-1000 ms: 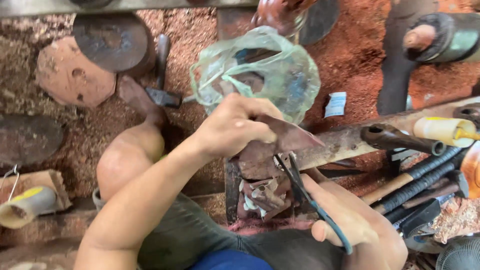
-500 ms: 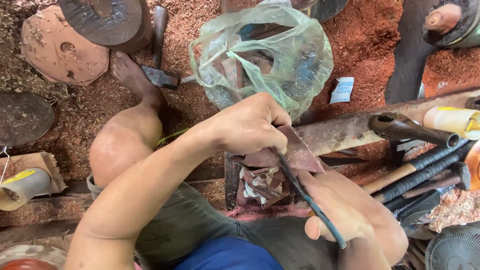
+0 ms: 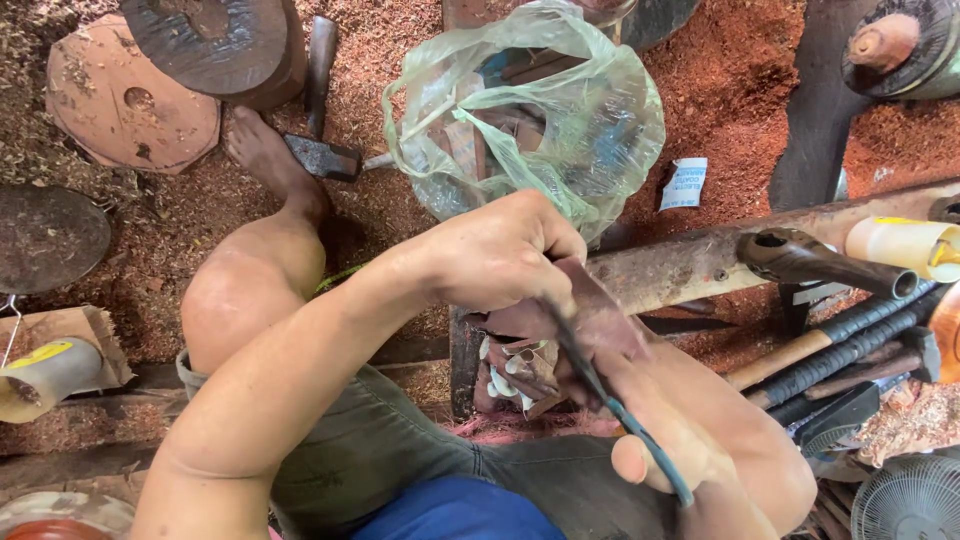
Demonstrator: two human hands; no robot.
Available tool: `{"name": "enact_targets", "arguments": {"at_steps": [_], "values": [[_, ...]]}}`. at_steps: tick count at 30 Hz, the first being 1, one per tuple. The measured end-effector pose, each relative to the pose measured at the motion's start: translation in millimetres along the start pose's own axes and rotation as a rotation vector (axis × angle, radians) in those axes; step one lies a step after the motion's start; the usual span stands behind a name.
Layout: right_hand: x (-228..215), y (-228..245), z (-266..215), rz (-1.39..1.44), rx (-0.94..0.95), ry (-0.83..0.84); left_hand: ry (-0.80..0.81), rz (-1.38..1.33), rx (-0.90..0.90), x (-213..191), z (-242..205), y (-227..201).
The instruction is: Trimming a thin piece of material, likely leather or wood veneer, using scissors in a woodworking workshop.
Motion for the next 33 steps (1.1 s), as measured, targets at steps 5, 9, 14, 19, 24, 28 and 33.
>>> {"name": "enact_targets", "arguments": {"at_steps": [5, 9, 14, 19, 24, 28, 33], "values": [[24.5, -69.6, -36.6, 0.739, 0.271, -0.334, 0.079, -0.112, -0.022, 2.6, -6.3, -1.7], [25.2, -48.4, -32.6, 0.745, 0.233, -0.268, 0.131, -0.183, 0.01, 5.0, -8.9, -1.4], [-12.6, -20.2, -28.8, 0.569, 0.512, -0.456, 0.077, -0.069, 0.048, -2.3, -11.0, -1.5], [-6.5, -38.6, -39.0, -0.372, -0.145, 0.078, -0.107, 0.055, 0.049, -22.3, -7.6, -1.7], [-59.1, -78.2, -78.1, 0.692, -0.053, -0.884, -0.226, -0.068, -0.136, -7.9, -1.5, 23.5], [-47.4, -102.6, -31.2, 0.979, -0.116, -0.931, -0.25, -0.038, 0.0, 22.0, -4.8, 22.4], [-23.0, -91.4, -14.3, 0.875, 0.028, -0.9, -0.3, -0.166, -0.067, 36.0, -7.4, 13.3]]}}
Point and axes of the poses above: each hand's wrist, its own z-axis towards the middle knuckle, its own x-axis out of the palm, y = z × x, the point moved 7 cm from there along z, towards the middle knuckle
